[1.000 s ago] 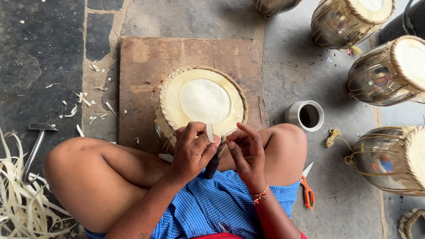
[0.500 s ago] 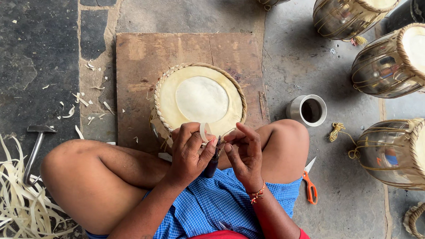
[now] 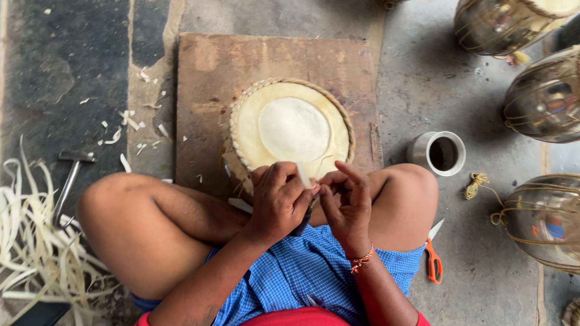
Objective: The person is repairing a drum by using a metal tool to weave and tighten strips of material around the drumhead, occasionally using scissors to cut the material.
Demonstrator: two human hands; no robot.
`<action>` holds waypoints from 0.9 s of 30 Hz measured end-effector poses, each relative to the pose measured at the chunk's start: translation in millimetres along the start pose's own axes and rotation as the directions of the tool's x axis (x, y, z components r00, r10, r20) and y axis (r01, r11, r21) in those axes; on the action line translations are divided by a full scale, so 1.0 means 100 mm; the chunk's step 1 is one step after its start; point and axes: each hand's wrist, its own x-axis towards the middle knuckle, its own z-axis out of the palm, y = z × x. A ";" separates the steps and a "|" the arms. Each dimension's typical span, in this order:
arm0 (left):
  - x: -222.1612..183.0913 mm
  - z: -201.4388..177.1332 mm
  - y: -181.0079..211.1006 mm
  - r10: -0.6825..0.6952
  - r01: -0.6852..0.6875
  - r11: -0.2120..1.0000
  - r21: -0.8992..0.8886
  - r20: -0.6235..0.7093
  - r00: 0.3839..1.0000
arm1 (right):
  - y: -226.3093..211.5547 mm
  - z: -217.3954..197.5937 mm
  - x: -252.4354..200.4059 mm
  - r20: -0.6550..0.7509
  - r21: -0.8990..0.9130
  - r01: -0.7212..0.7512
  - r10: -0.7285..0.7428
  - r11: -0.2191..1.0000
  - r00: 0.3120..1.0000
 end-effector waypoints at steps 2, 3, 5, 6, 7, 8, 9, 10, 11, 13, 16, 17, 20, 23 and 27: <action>-0.01 0.00 -0.01 -0.012 0.010 0.998 -0.056 -0.026 1.000 | 0.03 0.01 0.03 -0.039 -0.055 -0.015 0.013 0.998 0.999; 0.01 0.00 -0.02 -0.012 0.009 0.996 -0.084 -0.041 0.999 | 0.05 0.01 0.06 -0.053 -0.109 -0.019 0.013 0.994 0.998; 0.01 0.01 -0.02 -0.002 -0.001 0.997 -0.075 -0.043 0.999 | 0.09 -0.01 0.03 -0.082 -0.216 -0.036 0.019 0.976 0.996; 0.06 0.01 -0.04 0.015 -0.018 0.997 -0.071 -0.046 0.999 | 0.11 -0.01 0.06 -0.089 -0.175 -0.016 0.000 0.984 0.996; 0.11 0.00 -0.05 0.016 -0.018 0.998 -0.052 -0.043 0.999 | 0.11 -0.01 0.06 -0.097 -0.134 0.004 -0.018 0.991 0.995; 0.17 0.01 -0.06 0.021 -0.023 0.999 -0.038 -0.041 0.999 | 0.11 -0.03 0.06 -0.110 -0.096 0.028 -0.039 0.995 0.993; 0.22 0.02 -0.07 0.026 -0.027 0.999 -0.025 -0.039 0.999 | 0.11 -0.04 0.05 -0.133 -0.097 0.025 -0.037 0.995 0.990; 0.26 0.04 -0.09 0.015 -0.015 1.000 -0.015 -0.041 0.999 | 0.08 -0.05 0.00 -0.157 -0.103 0.009 -0.025 0.995 0.987; 0.31 0.06 -0.13 0.003 -0.003 1.000 -0.006 -0.043 0.999 | 0.06 -0.04 -0.04 -0.181 -0.109 -0.006 -0.013 0.994 0.983; 0.43 0.12 -0.24 -0.020 0.020 1.000 0.010 -0.064 0.998 | -0.01 -0.01 -0.06 -0.058 -0.300 -0.269 0.264 0.915 0.963; 0.68 0.25 -0.47 -0.048 0.052 0.998 0.027 -0.111 0.993 | -0.07 0.11 0.06 0.176 -0.196 -0.434 0.467 0.879 0.866; 0.76 0.27 -0.56 -0.069 0.074 0.996 0.041 -0.120 0.990 | -0.08 0.13 0.13 0.229 0.023 -0.489 0.471 0.872 0.852; 1.00 0.25 -0.78 -0.134 0.142 0.989 0.047 -0.144 0.981 | -0.01 0.22 0.38 0.450 0.597 -0.575 0.360 0.559 0.818; 1.11 0.15 -0.92 -0.160 0.166 0.985 0.042 -0.118 0.980 | 0.10 0.28 0.63 0.599 0.749 -0.627 0.185 0.215 0.779; 1.11 0.05 -1.16 -0.098 0.099 0.995 0.012 -0.096 0.991 | 0.08 0.35 0.77 0.541 0.638 -0.648 0.358 0.415 0.761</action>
